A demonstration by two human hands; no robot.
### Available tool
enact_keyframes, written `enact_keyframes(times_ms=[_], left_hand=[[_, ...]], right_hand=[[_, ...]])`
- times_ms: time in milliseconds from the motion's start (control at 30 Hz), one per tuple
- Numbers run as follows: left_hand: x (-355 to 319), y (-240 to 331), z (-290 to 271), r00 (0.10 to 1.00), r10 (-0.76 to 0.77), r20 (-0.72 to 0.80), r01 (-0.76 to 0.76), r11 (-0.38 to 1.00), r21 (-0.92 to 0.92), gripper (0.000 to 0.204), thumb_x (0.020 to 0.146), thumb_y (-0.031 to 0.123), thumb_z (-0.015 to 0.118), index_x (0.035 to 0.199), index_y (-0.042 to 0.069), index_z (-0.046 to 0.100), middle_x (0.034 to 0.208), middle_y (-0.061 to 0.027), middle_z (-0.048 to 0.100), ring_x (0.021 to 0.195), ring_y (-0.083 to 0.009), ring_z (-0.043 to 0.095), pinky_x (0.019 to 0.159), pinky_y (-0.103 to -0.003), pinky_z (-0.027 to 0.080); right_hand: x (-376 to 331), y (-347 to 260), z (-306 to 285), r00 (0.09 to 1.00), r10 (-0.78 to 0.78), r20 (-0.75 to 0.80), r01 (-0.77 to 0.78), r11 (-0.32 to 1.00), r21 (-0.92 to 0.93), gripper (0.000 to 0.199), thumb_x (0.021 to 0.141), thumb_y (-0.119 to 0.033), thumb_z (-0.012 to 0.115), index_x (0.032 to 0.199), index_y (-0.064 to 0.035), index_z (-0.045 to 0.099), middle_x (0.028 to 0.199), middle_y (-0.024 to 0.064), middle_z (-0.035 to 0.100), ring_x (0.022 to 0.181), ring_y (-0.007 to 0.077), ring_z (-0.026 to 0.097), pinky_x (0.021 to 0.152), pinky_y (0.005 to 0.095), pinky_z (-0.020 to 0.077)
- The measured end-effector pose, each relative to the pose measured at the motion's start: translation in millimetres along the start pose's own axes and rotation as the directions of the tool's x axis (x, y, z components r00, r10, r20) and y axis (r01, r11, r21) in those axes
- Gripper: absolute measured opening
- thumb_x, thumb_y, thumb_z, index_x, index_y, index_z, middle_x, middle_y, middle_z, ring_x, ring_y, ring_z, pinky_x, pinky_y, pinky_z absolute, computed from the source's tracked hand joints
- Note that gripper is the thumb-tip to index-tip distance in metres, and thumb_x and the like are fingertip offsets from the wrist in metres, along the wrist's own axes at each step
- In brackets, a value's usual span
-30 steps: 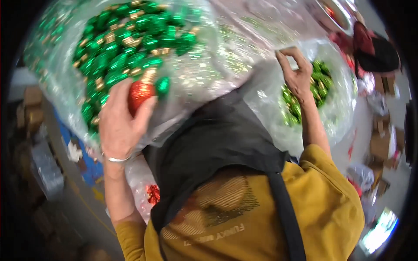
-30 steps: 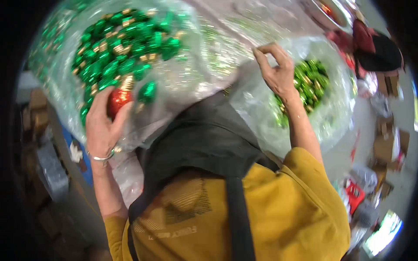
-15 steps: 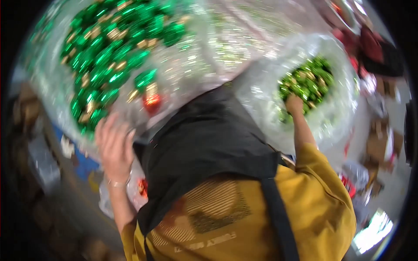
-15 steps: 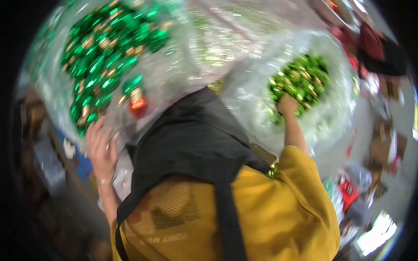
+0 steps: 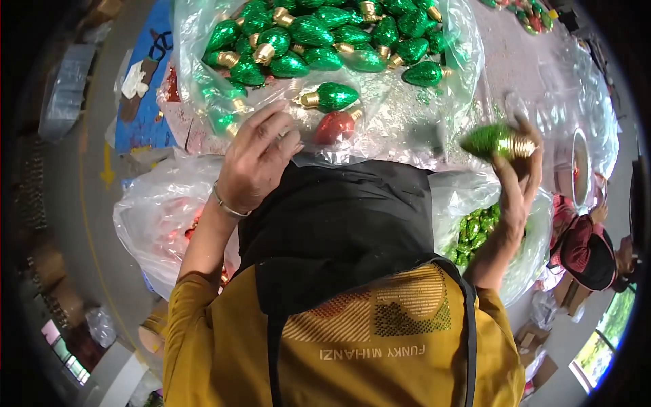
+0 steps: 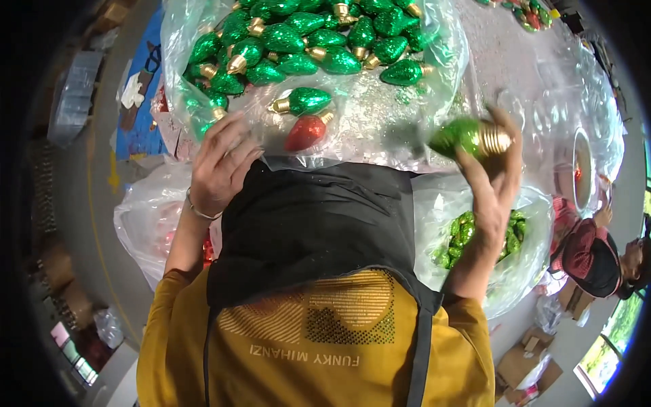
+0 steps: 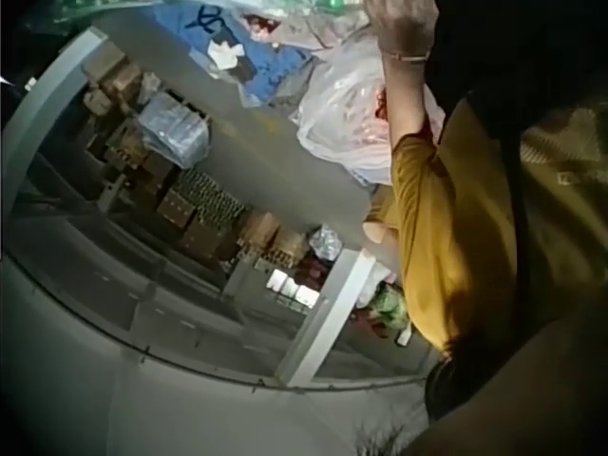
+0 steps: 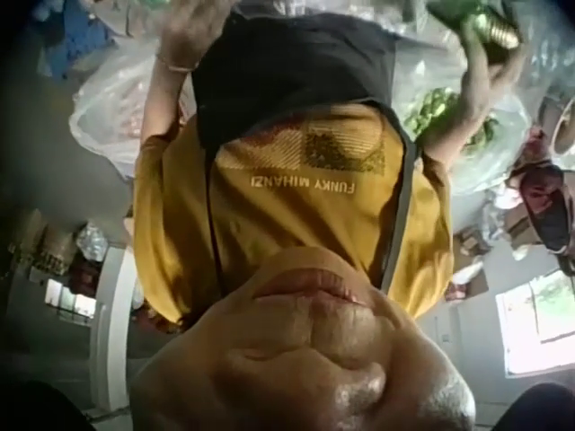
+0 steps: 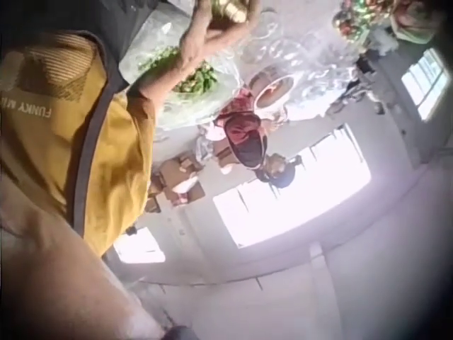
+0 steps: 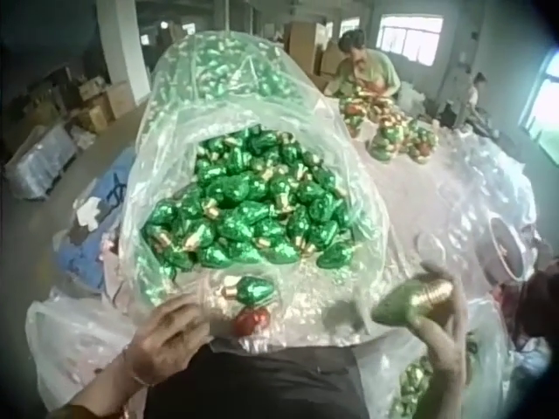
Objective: Sorting red and green foil-wrapped holiday decorations into separate bags.
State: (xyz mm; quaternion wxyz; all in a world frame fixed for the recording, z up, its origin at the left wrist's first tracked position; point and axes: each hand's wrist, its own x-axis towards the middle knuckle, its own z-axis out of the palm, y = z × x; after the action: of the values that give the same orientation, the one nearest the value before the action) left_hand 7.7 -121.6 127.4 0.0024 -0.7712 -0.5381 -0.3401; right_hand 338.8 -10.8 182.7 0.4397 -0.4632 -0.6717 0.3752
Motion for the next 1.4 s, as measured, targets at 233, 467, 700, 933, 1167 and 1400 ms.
enact_keyframes(times_ms=[233,467,700,933,1167,1400], left_hand=[[-19,-6,9,0.998,0.042,-0.037,-0.044,0.998,-0.045,0.032,0.073,-0.005,0.059,0.104,0.004,0.063,0.116,-0.0123,0.054,0.112,-0.0314,0.053,0.088,-0.038,0.050],[-18,-11,15,0.995,0.044,-0.095,-0.061,0.982,-0.177,0.034,0.072,-0.006,0.064,0.105,0.005,0.065,0.115,-0.0136,0.056,0.111,-0.0350,0.054,0.089,-0.041,0.049],[-23,-17,17,0.994,0.034,-0.108,-0.054,0.981,-0.186,0.032,0.075,-0.003,0.067,0.105,0.007,0.065,0.116,-0.0134,0.056,0.112,-0.0346,0.054,0.090,-0.041,0.048],[-19,-20,18,0.992,0.083,-0.096,-0.094,0.988,-0.121,0.033,0.074,0.000,0.070,0.105,0.009,0.065,0.116,-0.0122,0.056,0.113,-0.0340,0.053,0.090,-0.040,0.048],[-19,-16,15,0.993,0.089,-0.081,-0.096,0.992,-0.082,0.033,0.073,0.000,0.070,0.104,0.010,0.066,0.115,-0.0104,0.057,0.113,-0.0317,0.053,0.090,-0.039,0.048],[-14,-9,11,0.993,0.115,-0.003,-0.115,0.993,-0.030,0.030,0.073,0.000,0.068,0.100,0.012,0.068,0.108,-0.0073,0.061,0.112,-0.0295,0.054,0.088,-0.039,0.048]], right_hand=[[78,-56,129,0.636,-0.185,0.749,0.335,0.941,-0.052,0.034,0.085,-0.020,0.065,0.111,0.0003,0.057,0.098,0.0103,0.063,0.079,0.0147,0.057,0.069,0.0304,0.0480],[99,-50,171,0.215,0.186,0.959,0.627,0.727,-0.282,0.037,0.083,-0.034,0.063,0.090,0.0026,0.058,0.075,0.0149,0.059,0.065,0.0231,0.056,0.061,0.0351,0.0460],[99,-31,175,0.243,0.088,0.966,0.661,0.714,-0.231,0.035,0.080,-0.030,0.064,0.084,0.0040,0.059,0.067,0.0154,0.057,0.062,0.0275,0.056,0.058,0.0380,0.0446],[97,-29,167,0.352,0.047,0.935,0.459,0.862,-0.216,0.031,0.079,-0.024,0.065,0.086,0.0051,0.058,0.067,0.0165,0.058,0.063,0.0292,0.058,0.059,0.0392,0.0453],[79,-35,152,0.491,-0.061,0.869,0.603,0.743,-0.290,0.028,0.079,-0.020,0.065,0.079,0.0056,0.055,0.069,0.0187,0.059,0.065,0.0325,0.059,0.061,0.0402,0.0466],[67,-6,169,0.557,-0.250,0.792,0.667,0.703,-0.247,0.028,0.071,-0.020,0.070,0.080,0.0043,0.059,0.070,0.0218,0.061,0.070,0.0345,0.063,0.062,0.0414,0.0501]])
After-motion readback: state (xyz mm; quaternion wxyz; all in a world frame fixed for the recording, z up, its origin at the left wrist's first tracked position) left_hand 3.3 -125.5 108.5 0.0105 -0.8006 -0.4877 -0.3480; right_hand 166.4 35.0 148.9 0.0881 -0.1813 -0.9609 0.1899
